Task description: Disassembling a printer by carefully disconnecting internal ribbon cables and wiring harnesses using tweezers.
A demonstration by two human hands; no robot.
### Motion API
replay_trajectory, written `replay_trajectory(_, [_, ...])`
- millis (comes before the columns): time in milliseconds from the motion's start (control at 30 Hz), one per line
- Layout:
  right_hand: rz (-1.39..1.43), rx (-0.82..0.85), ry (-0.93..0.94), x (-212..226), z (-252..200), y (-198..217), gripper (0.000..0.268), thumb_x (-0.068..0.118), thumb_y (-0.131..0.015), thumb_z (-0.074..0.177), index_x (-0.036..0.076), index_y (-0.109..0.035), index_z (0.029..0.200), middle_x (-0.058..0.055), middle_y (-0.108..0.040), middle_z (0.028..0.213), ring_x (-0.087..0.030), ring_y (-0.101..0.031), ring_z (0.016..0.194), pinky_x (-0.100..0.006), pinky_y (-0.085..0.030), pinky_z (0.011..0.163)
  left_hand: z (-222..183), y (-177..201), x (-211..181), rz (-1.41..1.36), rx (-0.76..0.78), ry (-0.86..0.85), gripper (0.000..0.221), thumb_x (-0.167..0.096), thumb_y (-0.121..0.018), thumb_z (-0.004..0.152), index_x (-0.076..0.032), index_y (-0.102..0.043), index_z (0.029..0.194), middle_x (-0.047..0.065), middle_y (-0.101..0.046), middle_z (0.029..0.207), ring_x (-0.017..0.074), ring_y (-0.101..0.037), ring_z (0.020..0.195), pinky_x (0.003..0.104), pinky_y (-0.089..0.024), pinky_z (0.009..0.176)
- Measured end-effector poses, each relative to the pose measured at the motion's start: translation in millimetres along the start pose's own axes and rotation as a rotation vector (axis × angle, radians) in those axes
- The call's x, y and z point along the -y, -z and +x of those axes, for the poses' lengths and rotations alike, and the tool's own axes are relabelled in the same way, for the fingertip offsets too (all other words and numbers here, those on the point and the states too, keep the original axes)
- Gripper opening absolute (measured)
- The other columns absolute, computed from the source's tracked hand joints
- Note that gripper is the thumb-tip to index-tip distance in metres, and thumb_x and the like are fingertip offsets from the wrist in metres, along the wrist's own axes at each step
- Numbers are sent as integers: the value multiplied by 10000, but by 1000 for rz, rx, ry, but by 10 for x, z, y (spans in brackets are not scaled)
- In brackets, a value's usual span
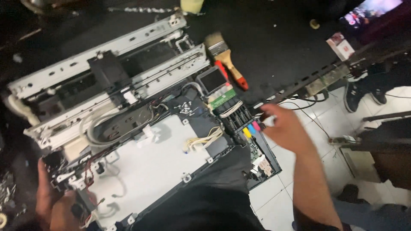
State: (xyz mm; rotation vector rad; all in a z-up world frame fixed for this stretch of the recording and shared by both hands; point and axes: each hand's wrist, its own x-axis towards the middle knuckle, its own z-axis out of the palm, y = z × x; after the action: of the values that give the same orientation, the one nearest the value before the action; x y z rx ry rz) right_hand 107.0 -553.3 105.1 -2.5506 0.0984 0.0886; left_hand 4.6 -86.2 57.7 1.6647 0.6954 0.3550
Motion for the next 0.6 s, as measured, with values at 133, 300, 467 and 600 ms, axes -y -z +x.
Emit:
replay_trajectory(133, [39,302,-374,273,34,-57,718,-49,-625,806,171,-488,1475,-31,-532,1480,-194,-576,1247,-374,-494,906,105,45,112,-85,97,5,961,127,-330,818,-128,-319,1745,338,-501,1276,349,-499,620,386,-417,496])
replay_trajectory(300, [163,301,-617,314,-12,-194,1004,-20,-755,834,226,-212,1642,-49,-312,1688,-249,-445,1480,-444,-353,1215,205,102,317,-75,103,23,987,145,-375,822,-131,-308,1767,321,-535,1370,302,-506,719,336,-407,583])
replay_trajectory(467, [688,4,-45,-590,16,-794,805,-70,-776,770,47,-454,1498,-145,-619,1422,-192,-596,1264,-295,-395,1151,164,23,173,-149,130,-13,904,60,-386,832,-126,-307,1713,234,-574,1350,140,-449,562,239,-324,436])
replay_trajectory(600, [304,-11,-65,-443,246,-393,562,-150,-705,741,27,-690,1275,-88,-762,1105,-199,-699,1029,-325,-531,952,82,16,-12,-175,102,81,917,44,-356,841,-158,-308,1735,230,-558,811,260,-508,508,329,-426,443])
